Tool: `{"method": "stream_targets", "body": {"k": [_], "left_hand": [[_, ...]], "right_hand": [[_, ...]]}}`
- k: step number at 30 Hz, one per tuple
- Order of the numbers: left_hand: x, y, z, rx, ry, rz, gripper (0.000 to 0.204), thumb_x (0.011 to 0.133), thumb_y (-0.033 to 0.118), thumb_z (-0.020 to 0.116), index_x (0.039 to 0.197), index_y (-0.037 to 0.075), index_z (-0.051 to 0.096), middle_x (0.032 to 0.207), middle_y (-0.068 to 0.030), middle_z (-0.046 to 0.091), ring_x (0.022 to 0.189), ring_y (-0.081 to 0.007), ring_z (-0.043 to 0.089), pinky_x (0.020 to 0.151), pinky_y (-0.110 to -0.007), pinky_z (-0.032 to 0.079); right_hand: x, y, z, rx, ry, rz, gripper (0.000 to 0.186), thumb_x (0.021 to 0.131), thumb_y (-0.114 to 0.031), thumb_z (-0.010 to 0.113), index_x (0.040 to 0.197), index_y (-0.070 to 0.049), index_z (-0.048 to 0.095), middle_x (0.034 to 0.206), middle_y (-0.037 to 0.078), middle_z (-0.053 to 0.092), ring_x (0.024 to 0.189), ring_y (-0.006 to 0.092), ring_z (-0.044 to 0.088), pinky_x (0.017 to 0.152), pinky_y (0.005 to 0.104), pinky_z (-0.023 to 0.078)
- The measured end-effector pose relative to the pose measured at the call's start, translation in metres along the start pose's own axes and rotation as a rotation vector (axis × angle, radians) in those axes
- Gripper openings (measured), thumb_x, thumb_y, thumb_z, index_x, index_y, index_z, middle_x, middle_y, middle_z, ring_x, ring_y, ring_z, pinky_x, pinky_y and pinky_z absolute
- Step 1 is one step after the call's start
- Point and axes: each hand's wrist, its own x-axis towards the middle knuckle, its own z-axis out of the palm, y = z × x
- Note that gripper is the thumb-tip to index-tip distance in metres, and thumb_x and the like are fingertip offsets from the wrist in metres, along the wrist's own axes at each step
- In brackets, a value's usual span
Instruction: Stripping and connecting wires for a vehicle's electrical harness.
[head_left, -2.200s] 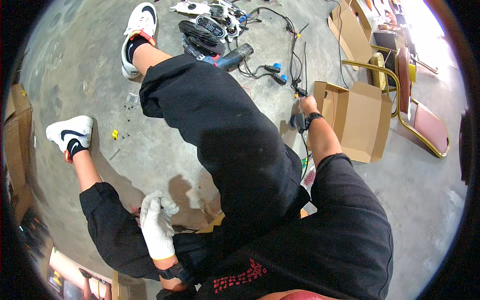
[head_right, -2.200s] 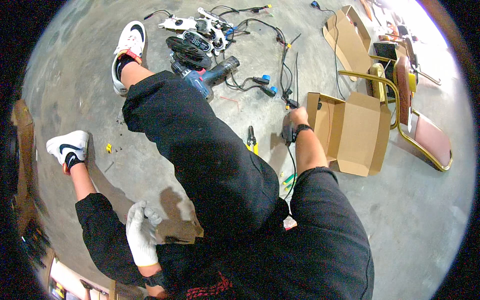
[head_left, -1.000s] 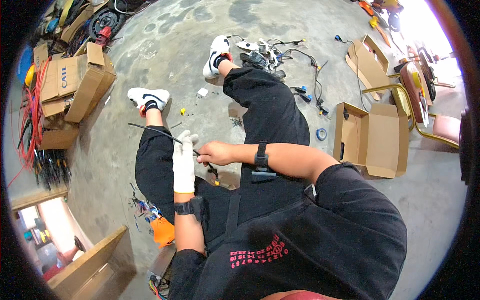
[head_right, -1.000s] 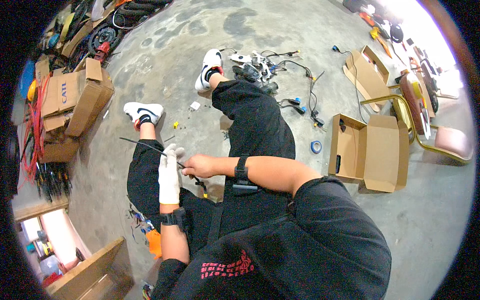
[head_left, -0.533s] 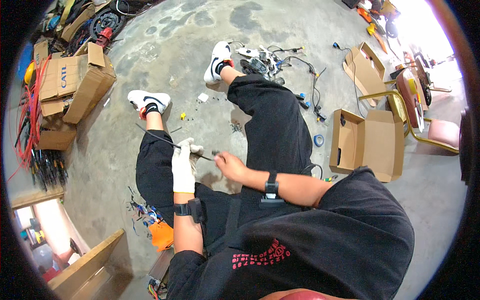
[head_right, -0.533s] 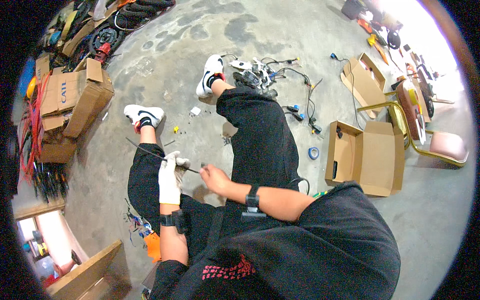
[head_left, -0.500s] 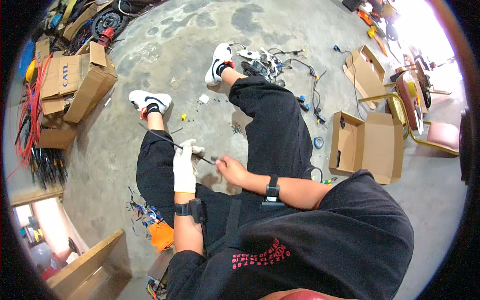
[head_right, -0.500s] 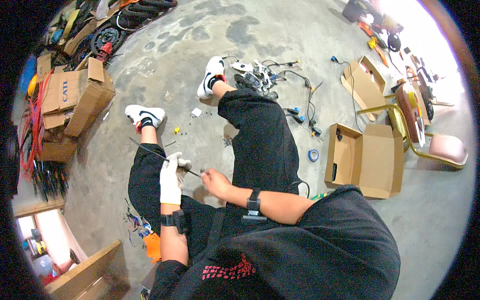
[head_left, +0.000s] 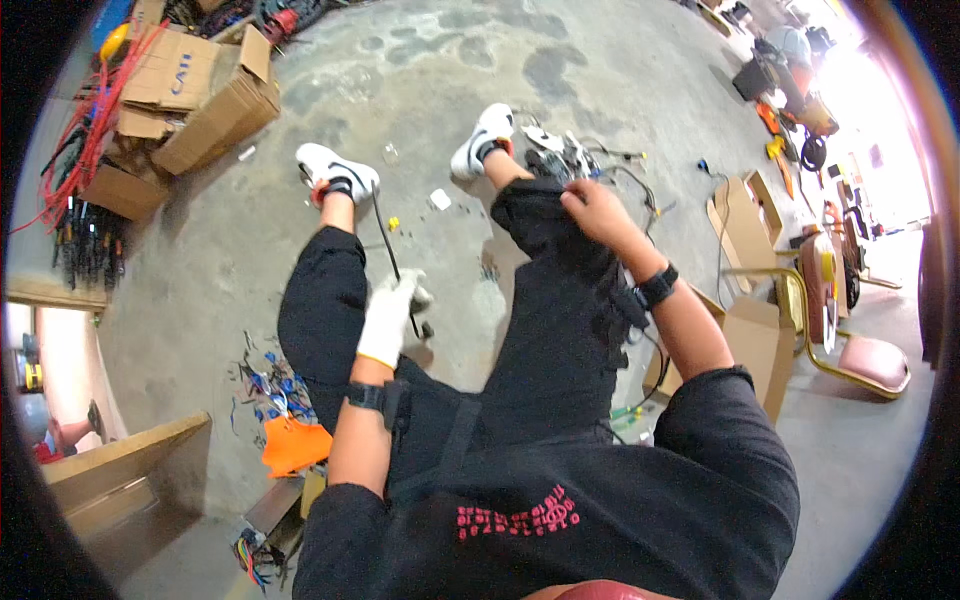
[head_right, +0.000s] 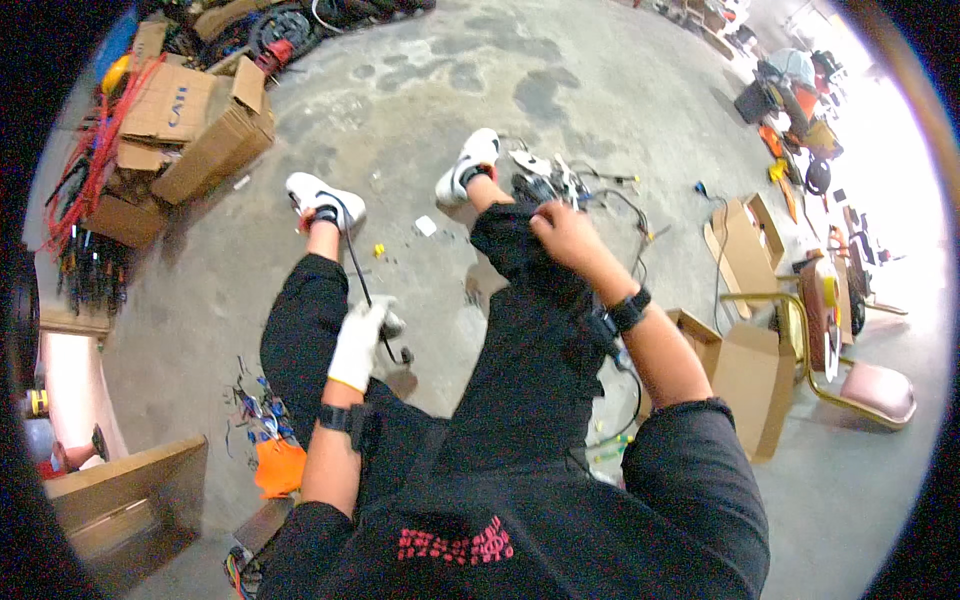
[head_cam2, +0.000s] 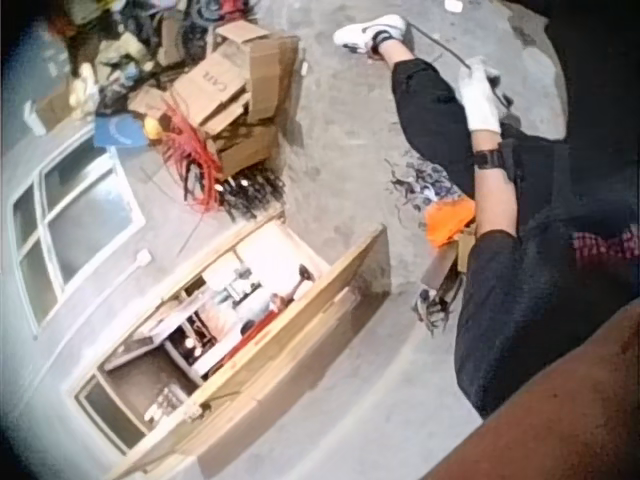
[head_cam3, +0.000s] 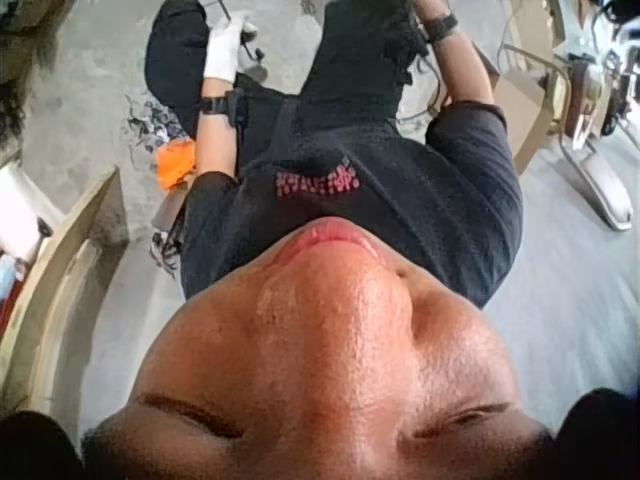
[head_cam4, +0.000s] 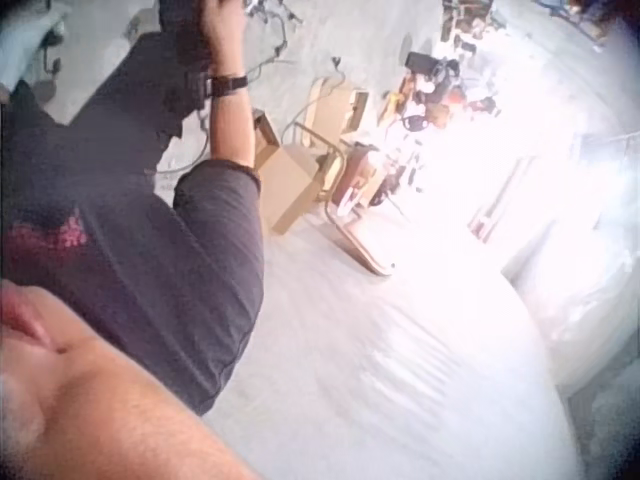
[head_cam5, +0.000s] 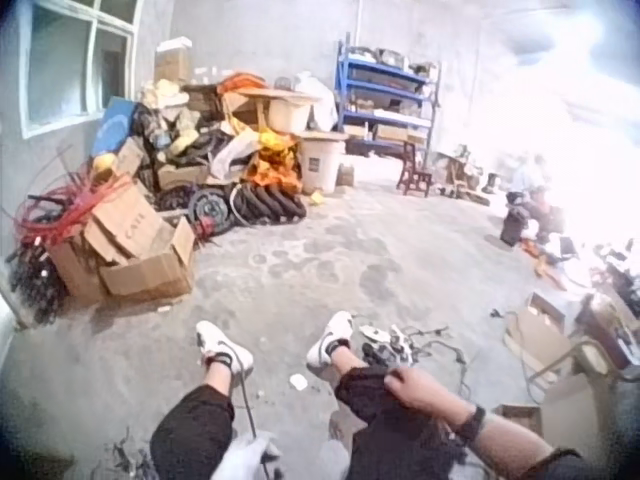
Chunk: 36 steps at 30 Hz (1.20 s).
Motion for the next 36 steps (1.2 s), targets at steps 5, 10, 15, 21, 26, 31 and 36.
{"method": "stream_targets", "body": {"k": [5,10,15,21,26,31,36], "left_hand": [[0.003,0.000,0.001,-0.062,-0.015,-0.046,0.026,0.100,0.025,0.051,0.106,0.003,0.063,0.072,-0.0019,0.063,0.068,-0.0130,0.061,0.067,-0.029,0.051],[0.001,0.000,0.006,-0.012,-0.016,-0.072,0.025,0.098,0.027,0.053,0.104,0.004,0.063,0.072,-0.0014,0.062,0.067,-0.0119,0.060,0.067,-0.028,0.050],[-0.002,0.001,0.004,0.041,-0.018,-0.119,0.026,0.097,0.027,0.055,0.104,0.004,0.064,0.073,-0.0012,0.061,0.068,-0.0112,0.060,0.067,-0.027,0.049],[0.000,-0.002,0.002,0.048,-0.056,-0.124,0.023,0.097,0.025,0.055,0.104,0.005,0.064,0.076,-0.0019,0.063,0.069,-0.0108,0.060,0.066,-0.026,0.049],[0.006,-0.010,0.008,0.022,-0.086,-0.055,0.023,0.097,0.025,0.054,0.104,0.005,0.063,0.074,-0.0024,0.063,0.066,-0.0101,0.059,0.064,-0.025,0.050],[0.010,-0.017,0.010,0.019,-0.155,0.007,0.021,0.096,0.023,0.053,0.102,0.005,0.062,0.075,-0.0030,0.062,0.066,-0.0103,0.057,0.064,-0.025,0.048],[0.005,-0.019,0.010,0.182,-0.048,-0.088,0.026,0.096,0.025,0.056,0.107,0.003,0.065,0.081,-0.0070,0.065,0.074,-0.0133,0.062,0.068,-0.028,0.050]], "right_hand": [[-0.039,0.055,0.011,0.126,-0.009,0.199,0.042,0.092,-0.038,0.057,0.118,-0.006,0.064,0.117,0.023,0.063,0.114,0.0393,0.057,0.097,0.0419,0.045],[-0.072,0.051,0.013,0.148,0.125,0.229,0.037,0.096,-0.029,0.053,0.125,-0.008,0.060,0.120,0.021,0.062,0.113,0.0349,0.059,0.097,0.0376,0.045],[-0.117,0.019,-0.005,-0.064,0.066,0.261,0.038,0.095,-0.028,0.054,0.126,-0.007,0.059,0.113,0.025,0.061,0.101,0.0424,0.060,0.086,0.0443,0.049],[-0.143,-0.044,-0.044,-0.253,-0.290,0.240,0.031,0.094,-0.027,0.053,0.116,-0.008,0.064,0.090,0.028,0.062,0.087,0.0442,0.062,0.076,0.0485,0.049],[-0.130,-0.098,-0.052,-0.143,-0.412,-0.037,0.033,0.094,-0.027,0.056,0.119,-0.007,0.063,0.091,0.022,0.067,0.086,0.0363,0.066,0.078,0.0417,0.051],[-0.041,-0.121,0.020,1.082,-0.599,0.032,0.042,0.101,-0.025,0.050,0.134,0.001,0.048,0.118,0.010,0.063,0.103,0.0216,0.062,0.090,0.0332,0.048],[0.017,-0.117,0.121,1.662,-0.439,0.742,0.040,0.096,-0.032,0.058,0.124,-0.005,0.047,0.128,0.011,0.051,0.123,0.0297,0.050,0.102,0.0456,0.043]]}}
